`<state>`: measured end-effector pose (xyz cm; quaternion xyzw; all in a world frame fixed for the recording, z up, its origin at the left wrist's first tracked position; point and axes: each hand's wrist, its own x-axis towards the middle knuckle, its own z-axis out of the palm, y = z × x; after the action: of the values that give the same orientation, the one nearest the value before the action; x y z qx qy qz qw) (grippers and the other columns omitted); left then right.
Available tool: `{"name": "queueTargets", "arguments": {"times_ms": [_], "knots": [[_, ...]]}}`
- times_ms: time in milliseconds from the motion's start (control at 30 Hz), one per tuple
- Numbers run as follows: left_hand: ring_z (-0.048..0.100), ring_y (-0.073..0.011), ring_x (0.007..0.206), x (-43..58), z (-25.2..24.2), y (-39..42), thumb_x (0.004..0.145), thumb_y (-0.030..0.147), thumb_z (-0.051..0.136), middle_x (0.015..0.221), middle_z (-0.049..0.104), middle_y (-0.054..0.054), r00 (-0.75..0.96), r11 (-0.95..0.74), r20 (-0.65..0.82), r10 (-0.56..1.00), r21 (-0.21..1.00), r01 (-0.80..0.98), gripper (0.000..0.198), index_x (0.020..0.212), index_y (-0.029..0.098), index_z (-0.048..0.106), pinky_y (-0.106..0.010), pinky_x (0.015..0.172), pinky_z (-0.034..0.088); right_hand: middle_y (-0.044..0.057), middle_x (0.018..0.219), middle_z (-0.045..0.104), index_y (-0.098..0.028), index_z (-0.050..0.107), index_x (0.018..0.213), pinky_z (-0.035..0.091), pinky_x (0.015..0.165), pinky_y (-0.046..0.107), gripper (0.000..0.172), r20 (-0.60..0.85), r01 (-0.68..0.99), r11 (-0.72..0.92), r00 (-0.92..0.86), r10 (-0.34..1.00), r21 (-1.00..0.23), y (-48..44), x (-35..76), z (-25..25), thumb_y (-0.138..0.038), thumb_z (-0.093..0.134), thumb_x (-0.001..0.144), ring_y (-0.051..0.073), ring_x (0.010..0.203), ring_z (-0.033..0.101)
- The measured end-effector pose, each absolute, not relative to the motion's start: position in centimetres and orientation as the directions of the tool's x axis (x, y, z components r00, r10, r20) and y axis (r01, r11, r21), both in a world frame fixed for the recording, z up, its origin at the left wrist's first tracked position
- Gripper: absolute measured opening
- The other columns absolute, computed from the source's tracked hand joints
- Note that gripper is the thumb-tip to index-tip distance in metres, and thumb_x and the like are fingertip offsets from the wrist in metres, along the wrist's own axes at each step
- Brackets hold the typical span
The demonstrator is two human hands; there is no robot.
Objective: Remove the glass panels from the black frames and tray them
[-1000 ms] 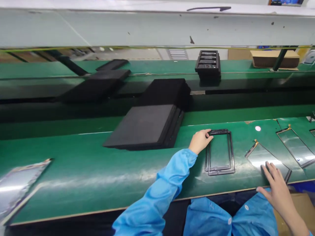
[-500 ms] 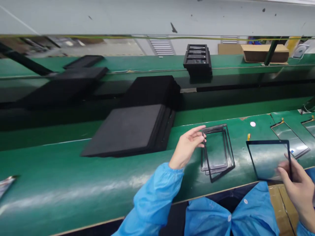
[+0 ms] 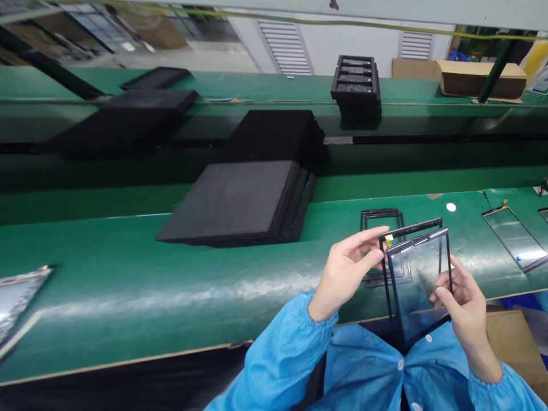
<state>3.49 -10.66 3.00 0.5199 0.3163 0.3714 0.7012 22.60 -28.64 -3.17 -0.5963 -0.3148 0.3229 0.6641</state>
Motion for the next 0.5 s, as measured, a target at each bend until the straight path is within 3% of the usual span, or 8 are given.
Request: {"name": "queueTargets", "arguments": {"times_ms": [500], "knots": [[0.071,-0.0146,0.070,4.0,2.9,-11.7,0.075,0.039,0.098,0.082,0.074,-0.004,0.560,0.372,-0.169,0.811,0.888,-0.270,0.049,0.120,0.023,0.086,-0.021,0.059,0.063,0.000,0.091,0.073,-0.030,0.063,0.150,0.062,0.056,0.024,0.061,-0.048,-0.077,0.004,0.659,0.750,-0.997,-28.4,21.1,-1.4,-0.024,0.080,0.092,0.013,0.065,0.072]]}}
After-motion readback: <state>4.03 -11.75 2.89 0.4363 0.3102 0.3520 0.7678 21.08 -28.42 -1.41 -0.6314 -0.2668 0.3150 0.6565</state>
